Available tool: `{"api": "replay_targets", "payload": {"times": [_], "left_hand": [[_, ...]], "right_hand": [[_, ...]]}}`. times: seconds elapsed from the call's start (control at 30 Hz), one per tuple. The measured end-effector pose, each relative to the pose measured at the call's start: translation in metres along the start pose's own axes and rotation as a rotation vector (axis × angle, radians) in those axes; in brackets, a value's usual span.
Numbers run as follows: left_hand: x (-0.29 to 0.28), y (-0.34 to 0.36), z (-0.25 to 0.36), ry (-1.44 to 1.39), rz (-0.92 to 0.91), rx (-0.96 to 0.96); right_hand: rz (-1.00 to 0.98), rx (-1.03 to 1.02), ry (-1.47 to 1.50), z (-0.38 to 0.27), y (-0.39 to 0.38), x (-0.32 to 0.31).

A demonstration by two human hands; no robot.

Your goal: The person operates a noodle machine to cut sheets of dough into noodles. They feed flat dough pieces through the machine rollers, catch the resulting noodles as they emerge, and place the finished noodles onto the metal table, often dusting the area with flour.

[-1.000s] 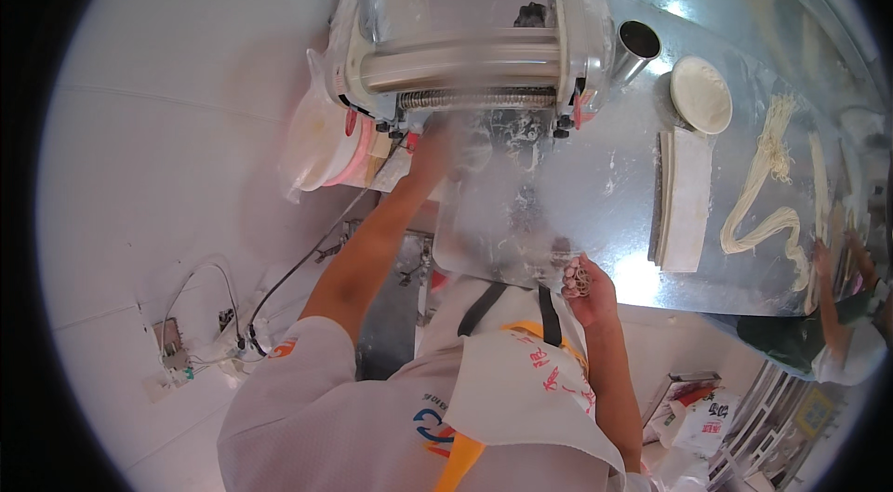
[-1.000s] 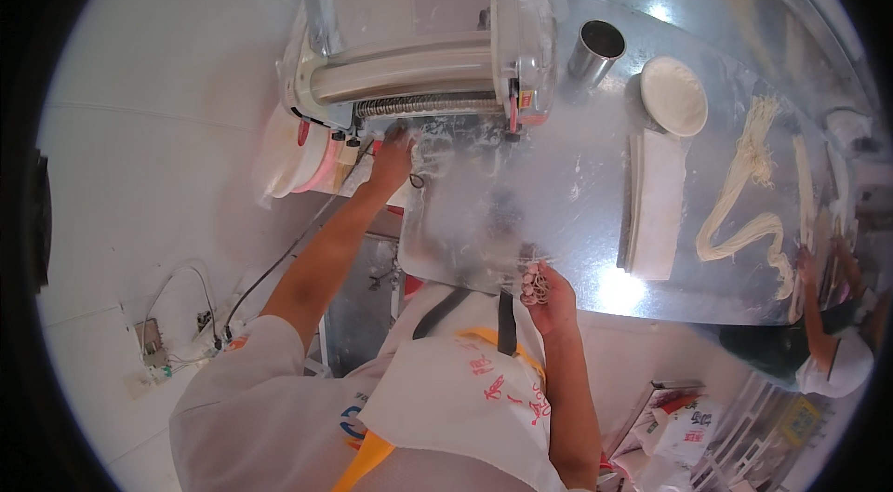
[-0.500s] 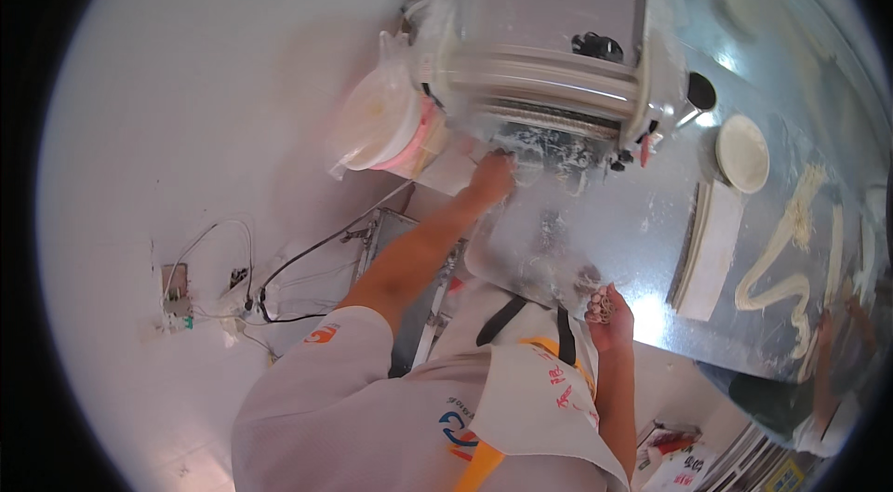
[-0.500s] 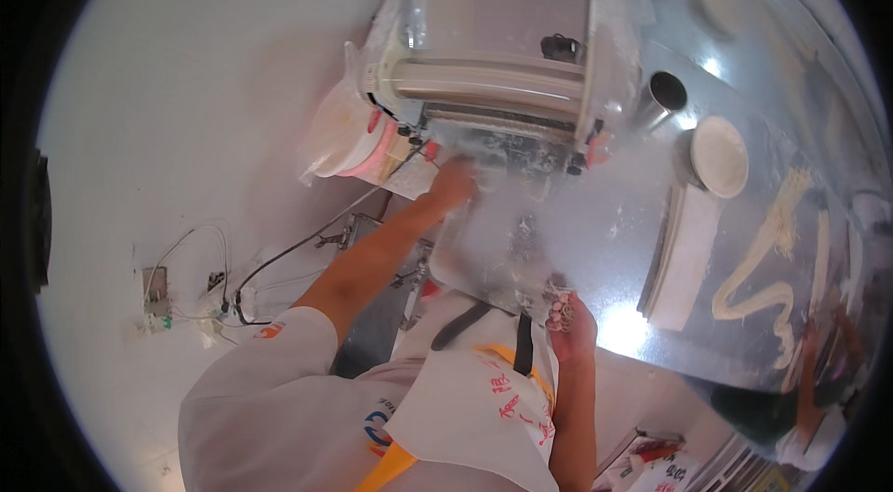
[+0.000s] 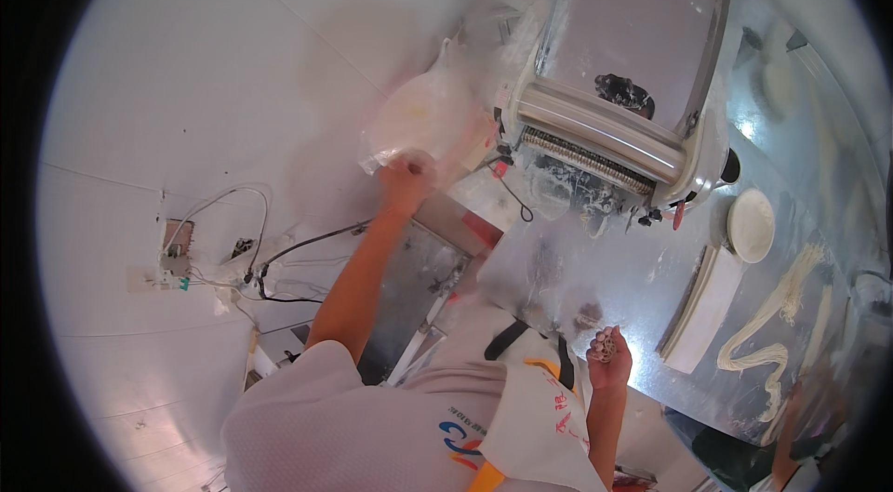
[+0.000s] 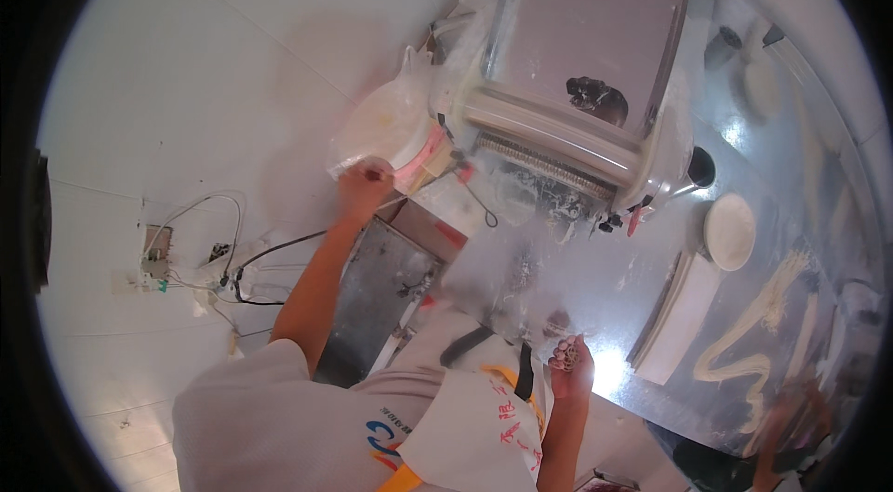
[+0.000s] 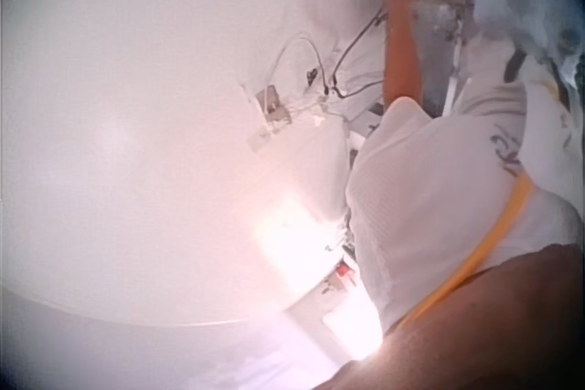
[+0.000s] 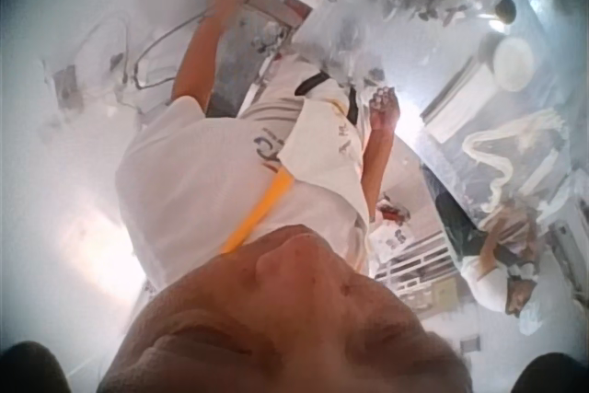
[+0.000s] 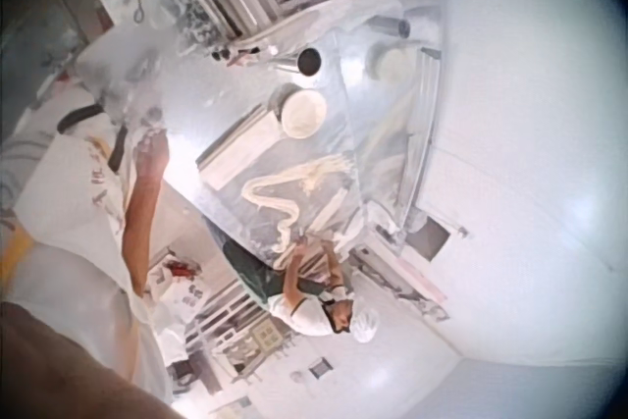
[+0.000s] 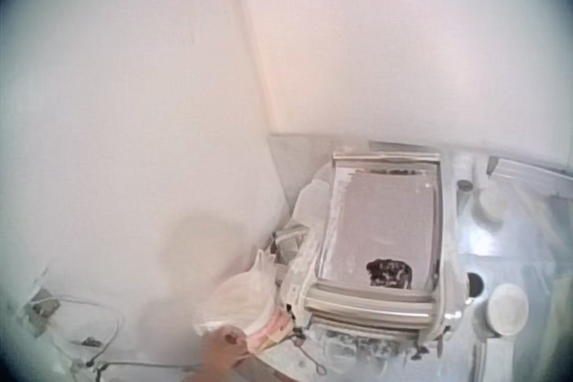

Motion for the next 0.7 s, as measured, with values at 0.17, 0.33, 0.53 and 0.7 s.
{"api": "replay_targets", "payload": {"times": [0.17, 0.33, 0.53, 0.7], "left_hand": [[-0.041, 0.050, -0.030, 0.110, -0.226, -0.230], [0.016, -0.004, -0.081, -0.025, -0.620, -0.526], [0.044, -0.017, -0.109, -1.049, -0.054, -0.505], [0.057, -0.018, -0.111, -1.198, 0.206, -0.629]], "right_hand": [[-0.014, 0.042, -0.054, 0.007, 0.002, 0.017], [-0.008, 0.002, -0.061, 0.004, 0.003, 0.026], [-0.011, 0.003, -0.046, 0.013, 0.004, 0.031], [-0.024, 0.006, 0.004, 0.017, 0.002, 0.030]]}}
Point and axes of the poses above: each hand's wrist, its own y-axis towards the middle knuckle, its own x-axis out of the palm, z = x × y, the point moved 7 cm from there along y, towards the middle knuckle, and after that the axes turned 9 degrees about -y, right-handed, at the moved point
